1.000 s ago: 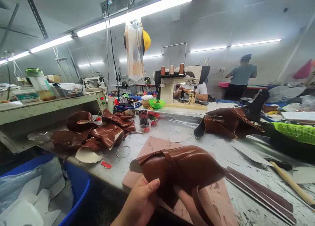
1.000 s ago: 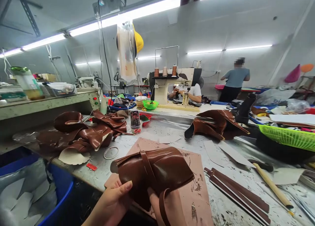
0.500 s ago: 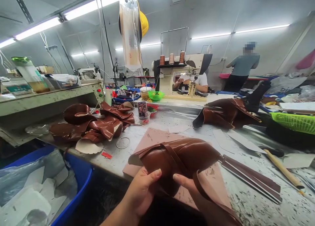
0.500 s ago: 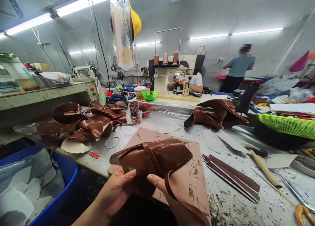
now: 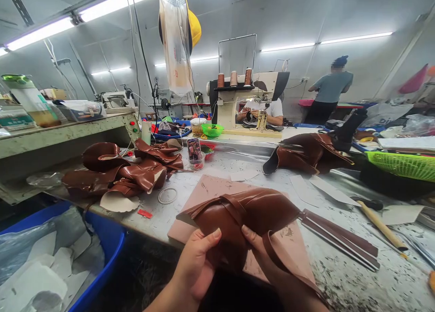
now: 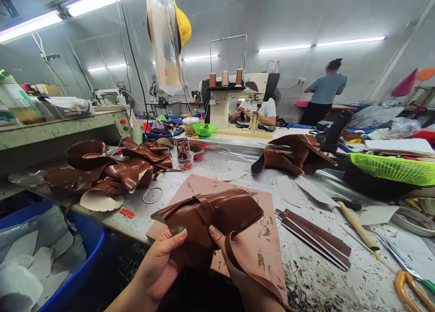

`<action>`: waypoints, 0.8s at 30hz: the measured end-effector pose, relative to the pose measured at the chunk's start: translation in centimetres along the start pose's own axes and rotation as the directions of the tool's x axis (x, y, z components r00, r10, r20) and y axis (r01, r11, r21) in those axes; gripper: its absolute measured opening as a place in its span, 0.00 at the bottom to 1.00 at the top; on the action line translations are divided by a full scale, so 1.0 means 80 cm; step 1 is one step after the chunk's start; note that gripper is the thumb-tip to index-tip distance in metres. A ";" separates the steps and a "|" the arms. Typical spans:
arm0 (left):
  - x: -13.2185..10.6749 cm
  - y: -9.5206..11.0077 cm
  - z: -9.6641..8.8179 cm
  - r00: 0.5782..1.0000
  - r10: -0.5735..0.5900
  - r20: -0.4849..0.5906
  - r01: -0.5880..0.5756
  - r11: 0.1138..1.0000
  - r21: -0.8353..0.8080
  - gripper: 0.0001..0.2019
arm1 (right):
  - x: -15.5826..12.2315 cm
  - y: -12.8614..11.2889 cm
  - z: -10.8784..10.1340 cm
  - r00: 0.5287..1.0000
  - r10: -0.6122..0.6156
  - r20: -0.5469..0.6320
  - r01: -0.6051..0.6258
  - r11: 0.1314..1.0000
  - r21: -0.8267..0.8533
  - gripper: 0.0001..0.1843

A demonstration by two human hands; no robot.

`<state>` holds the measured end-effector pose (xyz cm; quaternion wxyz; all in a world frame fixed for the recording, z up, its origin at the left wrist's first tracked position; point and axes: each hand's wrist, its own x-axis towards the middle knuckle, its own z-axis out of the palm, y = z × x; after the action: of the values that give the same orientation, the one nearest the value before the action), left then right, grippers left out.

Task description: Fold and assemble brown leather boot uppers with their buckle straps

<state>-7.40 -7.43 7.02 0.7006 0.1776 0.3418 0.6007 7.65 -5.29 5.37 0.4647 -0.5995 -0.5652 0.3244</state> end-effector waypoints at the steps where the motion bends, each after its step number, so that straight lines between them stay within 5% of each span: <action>1: 0.000 -0.001 0.001 1.000 -0.004 -0.007 0.004 1.000 -0.016 0.09 | -0.002 0.000 0.003 0.999 0.006 -0.035 -0.006 1.000 -0.002 0.29; 4: 0.003 -0.004 0.001 1.000 -0.014 -0.021 0.013 0.999 -0.043 0.09 | 0.000 0.004 0.008 0.998 -0.062 -0.015 0.062 0.998 -0.002 0.32; 11: 0.003 -0.016 0.004 1.000 -0.029 -0.011 0.027 0.990 -0.140 0.04 | 0.026 0.015 -0.006 0.931 -0.078 0.356 0.043 0.993 0.107 0.22; 17: 0.006 -0.022 -0.004 0.996 -0.087 0.019 0.089 0.964 -0.249 0.04 | 0.030 0.012 -0.012 0.983 -0.117 0.142 0.138 0.980 -0.144 0.33; 20: 0.007 -0.020 -0.004 0.995 -0.070 0.073 0.086 0.963 -0.255 0.08 | 0.029 0.009 -0.009 0.985 -0.121 0.126 0.128 0.991 -0.049 0.28; 24: 0.001 -0.018 0.010 0.967 0.095 0.236 -0.051 0.981 -0.184 0.14 | 0.025 -0.001 0.002 0.984 -0.175 0.039 0.170 0.980 0.107 0.22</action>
<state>-5.77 -7.57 6.61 0.7275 0.1999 0.1915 0.6278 7.77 -3.32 5.65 0.5077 -0.5156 -0.6085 0.3258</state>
